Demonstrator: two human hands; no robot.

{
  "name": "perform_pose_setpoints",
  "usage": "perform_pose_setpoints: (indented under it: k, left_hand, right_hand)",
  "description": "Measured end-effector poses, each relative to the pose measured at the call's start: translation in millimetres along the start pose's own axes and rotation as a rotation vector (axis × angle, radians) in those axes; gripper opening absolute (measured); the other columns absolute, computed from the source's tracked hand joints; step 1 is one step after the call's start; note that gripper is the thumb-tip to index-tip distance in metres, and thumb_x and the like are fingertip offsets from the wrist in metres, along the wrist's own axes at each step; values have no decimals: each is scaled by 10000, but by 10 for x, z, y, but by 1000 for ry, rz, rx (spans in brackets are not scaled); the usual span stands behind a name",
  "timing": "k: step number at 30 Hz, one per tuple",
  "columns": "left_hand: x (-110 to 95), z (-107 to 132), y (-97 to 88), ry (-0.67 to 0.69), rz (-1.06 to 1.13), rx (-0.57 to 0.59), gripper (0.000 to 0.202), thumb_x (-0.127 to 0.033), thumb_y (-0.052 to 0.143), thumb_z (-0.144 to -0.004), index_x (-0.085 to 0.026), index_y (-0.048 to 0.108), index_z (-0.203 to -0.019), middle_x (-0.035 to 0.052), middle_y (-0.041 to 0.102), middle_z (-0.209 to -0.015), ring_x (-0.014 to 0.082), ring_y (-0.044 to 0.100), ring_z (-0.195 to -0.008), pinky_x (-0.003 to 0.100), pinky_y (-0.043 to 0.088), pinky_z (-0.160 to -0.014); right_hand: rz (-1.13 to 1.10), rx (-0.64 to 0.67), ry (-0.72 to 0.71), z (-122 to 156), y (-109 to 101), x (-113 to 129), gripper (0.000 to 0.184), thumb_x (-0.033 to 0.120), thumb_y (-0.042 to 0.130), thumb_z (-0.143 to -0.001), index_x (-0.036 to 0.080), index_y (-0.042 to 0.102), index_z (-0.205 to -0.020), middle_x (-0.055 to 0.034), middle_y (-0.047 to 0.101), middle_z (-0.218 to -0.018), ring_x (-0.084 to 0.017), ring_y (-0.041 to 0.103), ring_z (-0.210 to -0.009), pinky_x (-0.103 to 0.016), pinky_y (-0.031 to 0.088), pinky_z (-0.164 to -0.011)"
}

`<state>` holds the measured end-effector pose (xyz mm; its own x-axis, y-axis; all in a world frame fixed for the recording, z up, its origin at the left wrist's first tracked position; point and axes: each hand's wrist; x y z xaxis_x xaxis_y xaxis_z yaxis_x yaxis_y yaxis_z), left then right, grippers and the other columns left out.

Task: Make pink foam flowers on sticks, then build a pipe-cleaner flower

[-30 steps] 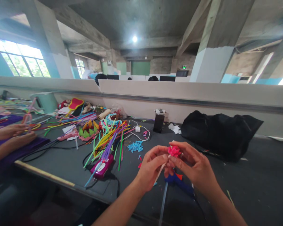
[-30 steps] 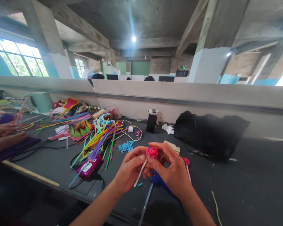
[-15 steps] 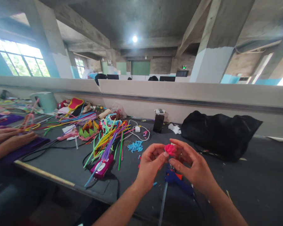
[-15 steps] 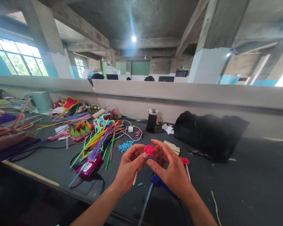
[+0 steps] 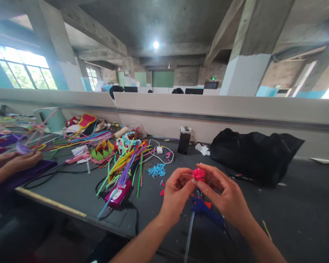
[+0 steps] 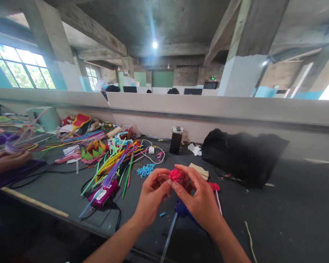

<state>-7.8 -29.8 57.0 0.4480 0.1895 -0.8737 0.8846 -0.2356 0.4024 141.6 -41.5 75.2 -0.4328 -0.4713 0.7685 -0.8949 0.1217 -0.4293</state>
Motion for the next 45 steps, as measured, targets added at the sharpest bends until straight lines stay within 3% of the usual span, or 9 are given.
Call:
perform_pose_setpoints:
  k: [8,14,18,26,35,40,43,45]
  left_hand:
    - [-64,-4,24,-115,215,38,193,-285,721,-797,-174,629,-926,-26,591,-641,99,565,-529,179,409,-433]
    - [-45,-23,27,-87,258,21,202,-284,757,-771,-168,629,-875,-72,490,-568,31,385,-426,150,291,-383]
    - [-46,-27,24,-72,261,23,203,-284,758,-771,-169,630,-879,-76,477,-572,26,365,-424,160,273,-395]
    - [-46,-34,-3,-12,231,-9,229,-235,758,-775,-192,593,-929,-49,568,-724,27,431,-496,157,317,-445]
    - [-64,-74,-30,-29,222,-104,235,-215,772,-750,-172,570,-861,-28,629,-726,41,492,-534,148,364,-483]
    - [-110,-81,-43,-130,380,-100,366,-202,798,-717,-193,557,-993,22,718,-809,109,640,-658,210,492,-641]
    - [-129,-91,-71,-150,434,-97,453,-188,798,-717,-206,550,-1096,23,723,-838,125,669,-695,240,523,-689]
    - [-144,-103,-100,-178,451,-107,485,-180,796,-716,-209,541,-1128,18,721,-845,119,670,-679,241,530,-681]
  right_hand:
    - [62,-2,-54,-10,-29,3,346,393,593,-893,274,607,-1218,-67,667,-1123,-198,669,-895,-359,571,-809]
    - [53,2,-61,-14,-9,39,326,385,599,-892,272,614,-1198,-71,643,-1175,-201,659,-950,-343,568,-815]
    - [23,-4,-46,-13,0,44,366,379,618,-878,268,592,-1226,-64,651,-1113,-173,664,-856,-312,579,-748]
    - [-10,-90,-38,-5,-45,58,436,357,642,-857,284,546,-1276,-28,632,-975,-148,652,-802,-262,570,-671]
    - [26,-59,-1,-31,9,39,394,373,617,-867,246,576,-1238,-48,642,-956,-173,657,-811,-302,570,-702]
    - [-6,-22,89,-55,120,39,479,413,620,-853,210,533,-1279,-83,675,-1017,-214,669,-905,-338,570,-731]
    - [-111,86,150,-34,302,91,589,416,638,-837,194,445,-1348,-94,682,-1100,-223,675,-978,-380,557,-846]
    - [-197,127,169,-8,459,151,547,372,631,-839,197,447,-1323,-84,689,-1102,-215,683,-973,-379,550,-871]
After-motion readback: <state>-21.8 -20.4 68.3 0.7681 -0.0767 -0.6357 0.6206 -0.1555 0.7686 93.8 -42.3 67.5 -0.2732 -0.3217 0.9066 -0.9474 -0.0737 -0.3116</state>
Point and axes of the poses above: each hand's wrist, its own z-axis away from the middle knuckle, its own y-axis out of the palm, x = y × z
